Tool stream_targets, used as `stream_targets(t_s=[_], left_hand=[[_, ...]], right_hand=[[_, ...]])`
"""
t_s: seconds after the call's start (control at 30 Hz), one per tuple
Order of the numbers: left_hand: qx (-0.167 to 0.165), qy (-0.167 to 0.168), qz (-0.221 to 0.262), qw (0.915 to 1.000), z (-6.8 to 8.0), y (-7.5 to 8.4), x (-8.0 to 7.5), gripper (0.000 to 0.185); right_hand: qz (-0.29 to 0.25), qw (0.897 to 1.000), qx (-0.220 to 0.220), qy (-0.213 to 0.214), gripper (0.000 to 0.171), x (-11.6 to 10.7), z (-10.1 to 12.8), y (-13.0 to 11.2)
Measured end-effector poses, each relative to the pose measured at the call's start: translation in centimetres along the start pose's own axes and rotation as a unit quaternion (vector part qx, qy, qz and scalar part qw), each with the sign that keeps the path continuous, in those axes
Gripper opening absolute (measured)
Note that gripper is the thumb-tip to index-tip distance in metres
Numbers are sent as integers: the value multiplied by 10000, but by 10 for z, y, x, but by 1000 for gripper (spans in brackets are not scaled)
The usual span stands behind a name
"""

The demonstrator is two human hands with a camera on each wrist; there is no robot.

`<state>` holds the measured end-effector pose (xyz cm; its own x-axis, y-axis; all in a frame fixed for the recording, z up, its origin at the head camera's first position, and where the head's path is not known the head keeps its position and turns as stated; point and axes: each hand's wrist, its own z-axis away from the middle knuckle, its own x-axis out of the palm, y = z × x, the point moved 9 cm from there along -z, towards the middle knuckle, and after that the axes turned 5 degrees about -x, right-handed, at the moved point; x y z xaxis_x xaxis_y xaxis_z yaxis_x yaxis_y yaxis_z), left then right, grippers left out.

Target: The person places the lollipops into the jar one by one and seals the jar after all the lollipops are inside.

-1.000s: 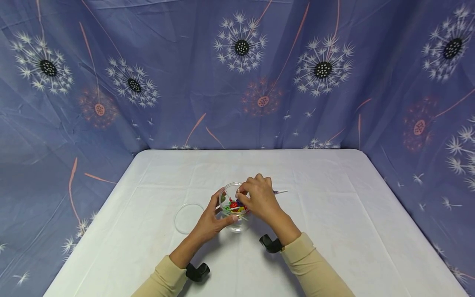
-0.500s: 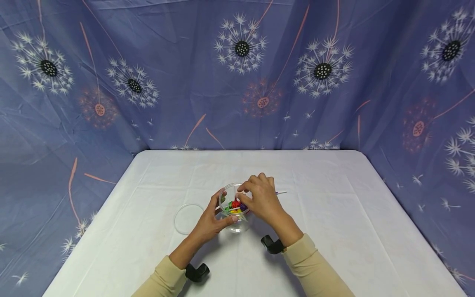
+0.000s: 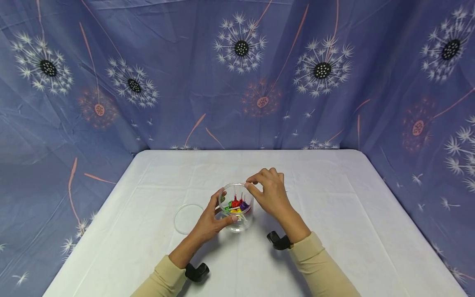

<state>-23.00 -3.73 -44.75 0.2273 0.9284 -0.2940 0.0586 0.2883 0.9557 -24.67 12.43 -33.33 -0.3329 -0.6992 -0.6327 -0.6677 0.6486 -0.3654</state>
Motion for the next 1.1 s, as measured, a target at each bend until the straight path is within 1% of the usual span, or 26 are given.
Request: stream_targets(t_s=[0.13, 0.3, 0.67, 0.73, 0.77, 0.87, 0.97, 1.0, 1.1], left_hand=[[24, -9, -16, 10000, 0, 0, 0, 93], [101, -12, -54, 9999, -1, 1, 0, 94], [45, -12, -46, 10000, -1, 0, 0, 94], [87, -5, -31, 10000, -1, 0, 0, 94], [68, -10, -9, 10000, 1, 4, -1, 93], [107, -15, -9, 9999, 1, 3, -1, 92], [25, -37, -5, 10000, 1, 3, 0, 92], [46, -34, -25, 10000, -1, -1, 0, 93], [6, -39, -19, 10000, -1, -2, 0, 94]], right_hand=[[-136, 9993, 336, -23, 7, 0, 2, 11], [-158, 9974, 694, -50, 10, 1, 6, 27], [31, 9942, 1076, -81, 13, 7, 22, 60], [64, 9933, 1146, -127, 13, 7, 25, 65], [87, 9928, 1187, -152, 13, 8, 26, 68], [165, 9908, 1312, -273, 14, 9, 30, 77], [201, 9885, 1443, -403, 15, 10, 34, 85], [219, 9878, 1478, -434, 16, 11, 35, 88], [250, 9857, 1586, -510, 17, 11, 39, 95]])
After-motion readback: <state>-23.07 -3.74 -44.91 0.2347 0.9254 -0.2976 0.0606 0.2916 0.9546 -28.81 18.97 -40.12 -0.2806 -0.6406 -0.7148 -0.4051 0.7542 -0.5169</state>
